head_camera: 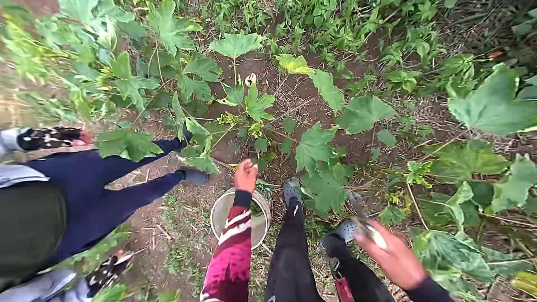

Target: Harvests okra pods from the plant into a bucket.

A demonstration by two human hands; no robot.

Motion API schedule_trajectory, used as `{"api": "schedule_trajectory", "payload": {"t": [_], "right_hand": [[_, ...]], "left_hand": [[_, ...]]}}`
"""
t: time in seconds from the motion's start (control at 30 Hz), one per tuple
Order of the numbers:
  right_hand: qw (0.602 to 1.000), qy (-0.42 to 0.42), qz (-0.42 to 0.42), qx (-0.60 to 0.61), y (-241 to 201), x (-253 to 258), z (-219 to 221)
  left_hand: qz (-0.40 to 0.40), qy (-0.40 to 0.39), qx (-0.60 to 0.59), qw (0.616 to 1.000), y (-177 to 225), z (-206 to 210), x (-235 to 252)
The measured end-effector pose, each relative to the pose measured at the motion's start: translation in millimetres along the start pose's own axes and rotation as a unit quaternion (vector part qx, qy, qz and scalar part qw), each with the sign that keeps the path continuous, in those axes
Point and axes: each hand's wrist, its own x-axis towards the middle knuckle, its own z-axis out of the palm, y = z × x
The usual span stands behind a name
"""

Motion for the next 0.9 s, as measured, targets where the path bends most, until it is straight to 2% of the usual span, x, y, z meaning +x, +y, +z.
{"api": "schedule_trajectory", "payload": {"t": [0.07,0.13,0.23,0.33,0.43,0.53,0.7,0.9], "right_hand": [[0.991,-0.106,0.085,-0.002,-23.5,63.3,34.0],[0.976,-0.173,0.132,0.011,-40.1,125.7,68.7],[0.97,-0.184,0.157,0.037,-66.2,200.9,109.2],[0.967,-0.183,0.176,0.033,-97.1,247.8,131.9],[0.967,-0.187,0.173,0.003,-118.6,275.5,144.8],[0.97,-0.167,0.176,-0.013,-133.6,289.2,151.2],[0.978,-0.124,0.141,-0.096,-133.5,312.3,150.2],[0.969,-0.106,0.123,-0.187,-142.0,321.9,148.5]], "left_hand": [[0.027,0.006,-0.027,0.999,25.6,16.8,43.1],[0.021,0.036,-0.084,0.996,43.4,27.9,75.8],[0.008,0.079,-0.142,0.987,53.2,35.1,100.5],[0.006,0.107,-0.215,0.971,36.7,36.2,106.8],[-0.03,0.12,-0.342,0.932,20.8,34.2,109.2],[-0.074,0.101,-0.413,0.902,11.0,31.5,104.7],[-0.107,0.087,-0.46,0.877,-2.5,34.6,106.3],[-0.117,0.081,-0.497,0.856,-9.0,38.5,105.3]]}}
